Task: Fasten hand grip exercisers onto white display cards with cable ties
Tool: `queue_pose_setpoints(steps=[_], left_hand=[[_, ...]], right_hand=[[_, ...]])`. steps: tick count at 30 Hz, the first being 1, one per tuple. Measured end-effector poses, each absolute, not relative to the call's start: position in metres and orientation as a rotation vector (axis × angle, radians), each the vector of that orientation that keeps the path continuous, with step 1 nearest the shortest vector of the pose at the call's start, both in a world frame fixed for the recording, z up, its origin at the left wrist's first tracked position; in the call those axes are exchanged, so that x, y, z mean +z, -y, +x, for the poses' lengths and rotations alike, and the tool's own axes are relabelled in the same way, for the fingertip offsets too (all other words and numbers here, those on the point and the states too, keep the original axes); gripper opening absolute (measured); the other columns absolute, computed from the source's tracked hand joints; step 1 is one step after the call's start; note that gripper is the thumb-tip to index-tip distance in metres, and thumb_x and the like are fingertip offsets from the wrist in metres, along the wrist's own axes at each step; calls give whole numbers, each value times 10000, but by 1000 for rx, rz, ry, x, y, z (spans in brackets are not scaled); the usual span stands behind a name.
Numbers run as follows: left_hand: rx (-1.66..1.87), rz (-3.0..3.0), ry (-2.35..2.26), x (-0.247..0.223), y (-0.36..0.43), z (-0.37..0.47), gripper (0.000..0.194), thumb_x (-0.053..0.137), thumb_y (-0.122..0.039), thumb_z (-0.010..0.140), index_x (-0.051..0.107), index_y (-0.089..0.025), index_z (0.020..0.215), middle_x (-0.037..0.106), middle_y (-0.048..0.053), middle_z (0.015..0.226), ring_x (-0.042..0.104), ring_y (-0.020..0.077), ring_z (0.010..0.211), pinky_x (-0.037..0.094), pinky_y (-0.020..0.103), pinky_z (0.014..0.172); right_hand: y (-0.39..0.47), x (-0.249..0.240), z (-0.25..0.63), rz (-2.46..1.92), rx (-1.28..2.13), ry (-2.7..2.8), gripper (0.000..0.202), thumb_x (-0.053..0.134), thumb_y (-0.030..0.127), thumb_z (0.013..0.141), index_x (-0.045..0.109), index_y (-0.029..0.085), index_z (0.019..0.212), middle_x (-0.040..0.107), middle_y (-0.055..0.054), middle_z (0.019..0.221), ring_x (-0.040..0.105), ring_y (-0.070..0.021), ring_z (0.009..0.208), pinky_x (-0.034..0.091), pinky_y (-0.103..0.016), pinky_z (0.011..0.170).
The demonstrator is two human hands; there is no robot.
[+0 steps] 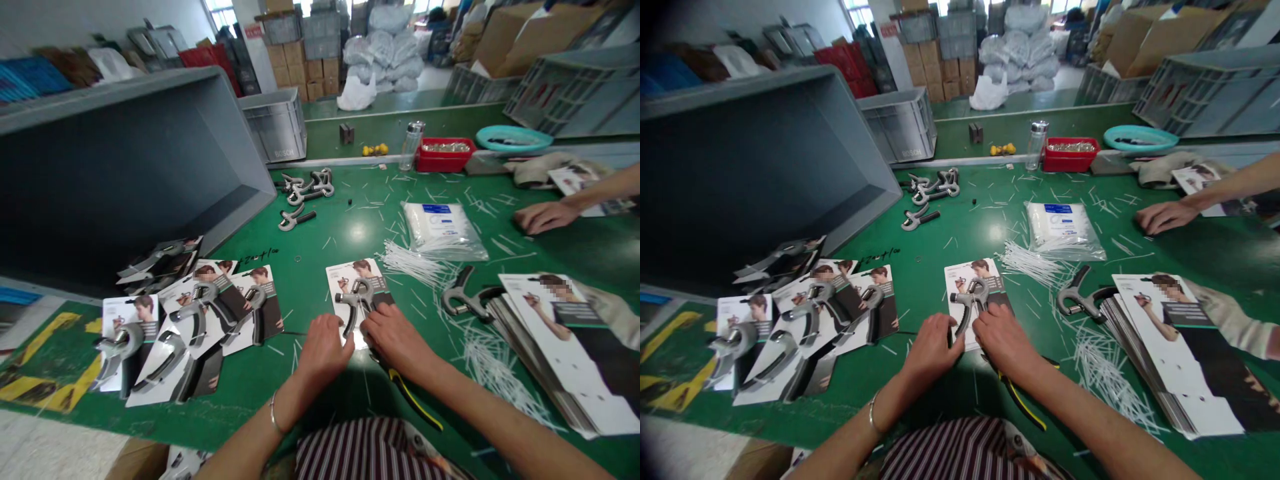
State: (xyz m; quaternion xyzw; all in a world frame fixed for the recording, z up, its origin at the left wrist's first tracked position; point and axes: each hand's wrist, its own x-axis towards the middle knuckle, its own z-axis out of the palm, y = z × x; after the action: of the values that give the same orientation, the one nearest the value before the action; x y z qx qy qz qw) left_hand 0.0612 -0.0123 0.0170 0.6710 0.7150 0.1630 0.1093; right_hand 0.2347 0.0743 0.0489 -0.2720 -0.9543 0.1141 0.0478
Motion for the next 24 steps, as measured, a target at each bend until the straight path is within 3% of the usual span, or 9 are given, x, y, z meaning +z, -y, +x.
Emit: queue_pose_setpoints(steps=[2,7,10,16,24], left_hand=[[446,1983,-2027,22,9,54,130,546,-261,902,601,-151,943,616,104,901,571,268,903,459,422,845],[638,1888,-1741,35,5,26,186,495,-258,963,651,-184,1033,656,77,981,606,217,956,467,352,884],[807,1861,-1636,31,1,25,183,501,-243,968,667,-201,1034,675,59,984,614,192,956,459,318,887],[1019,1712,-1584,17,-9,43,95,606,-226,911,679,-197,962,665,27,909,611,162,878,451,258,805],[1068,1410,-1566,11,-7,39,65,656,-231,859,700,-186,876,657,16,861,616,153,817,457,242,750]], right_hand=[[-72,47,227,-861,333,2917,165,536,184,943,633,164,811,656,-100,818,511,-252,851,365,-375,757],[-80,37,230,-936,800,2626,112,558,193,947,636,177,868,669,-44,860,529,-209,858,389,-318,771],[-83,32,232,-883,911,2510,114,582,220,944,657,191,863,684,-27,864,542,-198,858,391,-319,798],[-81,28,222,-960,862,2421,51,646,244,909,669,203,890,698,-31,876,550,-215,885,390,-333,811],[-85,33,230,-886,592,2635,168,603,283,937,619,187,801,659,-52,799,514,-221,833,380,-345,798]])
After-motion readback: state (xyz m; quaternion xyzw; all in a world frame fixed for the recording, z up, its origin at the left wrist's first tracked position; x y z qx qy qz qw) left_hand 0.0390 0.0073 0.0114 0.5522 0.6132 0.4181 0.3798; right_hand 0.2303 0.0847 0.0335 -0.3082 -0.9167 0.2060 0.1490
